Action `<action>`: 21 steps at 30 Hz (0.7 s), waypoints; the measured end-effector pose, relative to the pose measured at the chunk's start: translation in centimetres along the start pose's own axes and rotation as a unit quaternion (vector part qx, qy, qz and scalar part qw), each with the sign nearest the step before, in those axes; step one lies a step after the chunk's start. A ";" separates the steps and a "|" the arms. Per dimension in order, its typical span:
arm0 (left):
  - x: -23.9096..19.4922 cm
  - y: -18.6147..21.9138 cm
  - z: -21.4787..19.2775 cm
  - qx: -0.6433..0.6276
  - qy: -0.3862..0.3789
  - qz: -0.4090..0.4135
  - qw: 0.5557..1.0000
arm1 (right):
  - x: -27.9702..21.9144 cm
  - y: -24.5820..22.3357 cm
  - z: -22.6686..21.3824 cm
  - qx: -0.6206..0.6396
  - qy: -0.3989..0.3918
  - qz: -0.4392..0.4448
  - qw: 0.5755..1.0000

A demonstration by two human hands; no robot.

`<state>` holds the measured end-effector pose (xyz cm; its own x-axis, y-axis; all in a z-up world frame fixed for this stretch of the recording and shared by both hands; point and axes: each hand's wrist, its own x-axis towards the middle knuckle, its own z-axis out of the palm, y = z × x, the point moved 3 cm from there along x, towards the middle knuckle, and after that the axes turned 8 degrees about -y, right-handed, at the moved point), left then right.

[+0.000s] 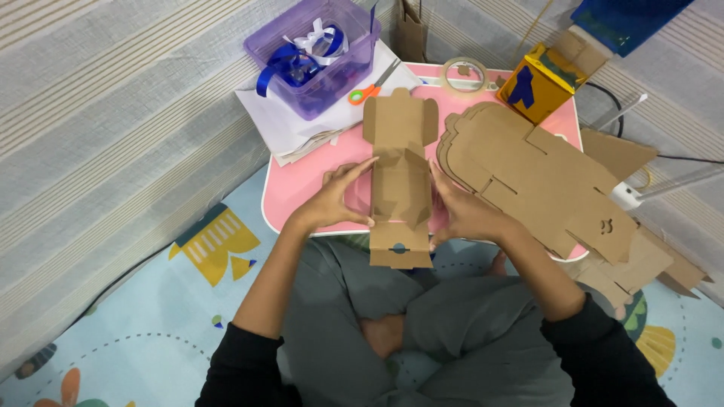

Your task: Assembling a cardboard gift box by folding and then filling it with small items from a container.

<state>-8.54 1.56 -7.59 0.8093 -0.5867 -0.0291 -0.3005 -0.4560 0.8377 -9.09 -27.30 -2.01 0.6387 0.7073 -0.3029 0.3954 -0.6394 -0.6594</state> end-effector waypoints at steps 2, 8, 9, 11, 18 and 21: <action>0.1 -0.5 0.2 0.001 -0.004 0.000 1.000 | -0.1 0.4 0.3 0.020 0.007 0.000 1.000; 0.7 -1.7 0.0 0.007 -0.046 0.000 0.999 | -0.5 1.4 0.6 0.066 0.086 -0.033 0.994; 0.9 -2.1 -0.2 0.018 -0.064 -0.001 0.998 | -0.3 1.8 1.0 0.079 0.095 -0.036 0.992; 0.9 -1.1 -0.8 0.015 -0.079 -0.004 0.997 | -0.3 2.0 1.1 0.085 0.099 -0.026 0.991; 0.4 2.1 -2.3 -0.067 -0.123 -0.002 0.990 | 0.2 3.3 2.0 0.102 0.114 0.000 0.988; 0.0 3.2 -2.1 -0.086 -0.099 -0.027 0.991 | 0.0 3.3 1.8 0.124 0.098 -0.003 0.987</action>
<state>-8.47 1.53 -3.80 0.7015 -0.6927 -0.1678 -0.1558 -0.3788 0.9123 -8.99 -28.87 -5.39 0.7622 0.6232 -0.1755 0.2409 -0.5245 -0.8166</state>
